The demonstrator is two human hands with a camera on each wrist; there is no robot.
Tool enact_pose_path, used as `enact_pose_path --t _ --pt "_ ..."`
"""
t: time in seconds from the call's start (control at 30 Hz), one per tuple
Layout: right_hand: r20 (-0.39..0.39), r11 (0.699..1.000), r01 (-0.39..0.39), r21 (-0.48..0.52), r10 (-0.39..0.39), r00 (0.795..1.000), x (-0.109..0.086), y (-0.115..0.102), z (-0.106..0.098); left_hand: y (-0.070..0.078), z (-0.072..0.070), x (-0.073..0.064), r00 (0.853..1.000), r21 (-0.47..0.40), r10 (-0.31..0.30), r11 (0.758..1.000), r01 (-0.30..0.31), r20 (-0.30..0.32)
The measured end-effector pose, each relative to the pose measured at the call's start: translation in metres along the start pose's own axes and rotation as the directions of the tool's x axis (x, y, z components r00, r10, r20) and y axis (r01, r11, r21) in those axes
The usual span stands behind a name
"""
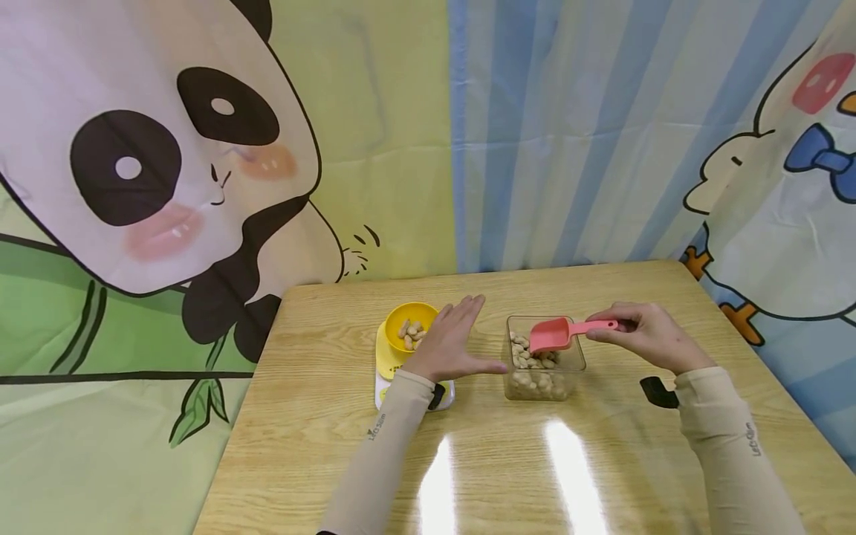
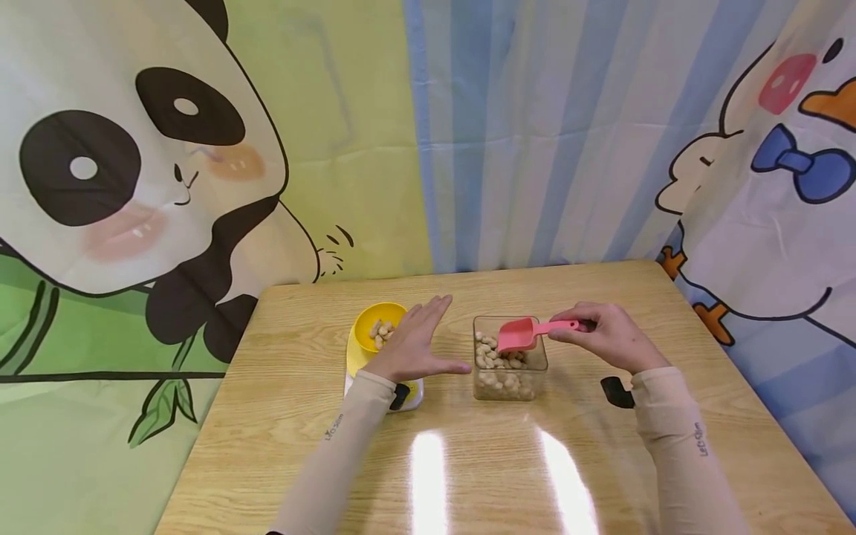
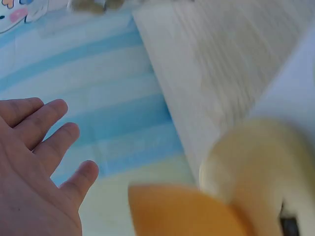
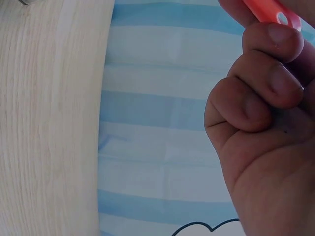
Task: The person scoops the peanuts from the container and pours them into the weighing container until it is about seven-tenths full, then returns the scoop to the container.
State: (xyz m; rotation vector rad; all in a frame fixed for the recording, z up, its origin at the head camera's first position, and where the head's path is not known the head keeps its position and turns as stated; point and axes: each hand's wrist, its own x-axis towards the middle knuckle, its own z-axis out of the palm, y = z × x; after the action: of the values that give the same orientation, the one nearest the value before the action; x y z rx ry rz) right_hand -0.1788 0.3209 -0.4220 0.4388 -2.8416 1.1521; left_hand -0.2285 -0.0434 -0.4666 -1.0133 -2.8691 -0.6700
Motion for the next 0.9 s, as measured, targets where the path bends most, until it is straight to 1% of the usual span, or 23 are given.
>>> enact_pose_path --t 0.07,0.2,0.3,0.4,0.6,0.77,0.87,0.9 --pt "-0.008 1.000 0.003 -0.007 -0.003 1.000 -0.001 -0.001 0.001 0.005 0.007 0.004 1.000 -0.010 0.009 1.000 -0.009 0.014" --pt "-0.008 1.000 -0.004 -0.012 0.004 1.000 0.000 -0.004 0.002 0.012 0.018 0.009 0.999 -0.002 0.021 1.000 -0.021 0.035" --pt "0.007 1.000 -0.001 -0.016 0.001 1.000 0.002 -0.005 0.003 0.015 0.023 0.011 0.998 0.004 0.023 1.000 -0.023 0.051" --pt "0.020 1.000 0.025 -0.017 -0.025 0.999 0.003 -0.007 0.004 0.018 0.025 0.012 0.998 0.004 0.026 1.000 -0.026 0.057" --pt "0.042 0.996 0.082 -0.033 -0.081 0.996 0.006 -0.008 0.002 0.021 0.031 0.014 0.998 -0.029 0.043 0.999 -0.042 0.051" --pt "0.053 0.987 0.126 -0.098 -0.121 0.991 0.008 -0.008 0.000 0.021 0.035 0.016 0.998 -0.073 0.054 0.996 -0.051 0.038" --pt "0.055 0.983 0.135 -0.121 -0.129 0.990 0.010 -0.012 0.002 0.021 0.037 0.018 0.998 -0.098 0.062 0.993 -0.060 0.022" --pt "0.057 0.980 0.148 -0.132 -0.142 0.988 0.011 -0.013 0.003 0.020 0.037 0.018 0.998 -0.104 0.065 0.993 -0.062 0.019"
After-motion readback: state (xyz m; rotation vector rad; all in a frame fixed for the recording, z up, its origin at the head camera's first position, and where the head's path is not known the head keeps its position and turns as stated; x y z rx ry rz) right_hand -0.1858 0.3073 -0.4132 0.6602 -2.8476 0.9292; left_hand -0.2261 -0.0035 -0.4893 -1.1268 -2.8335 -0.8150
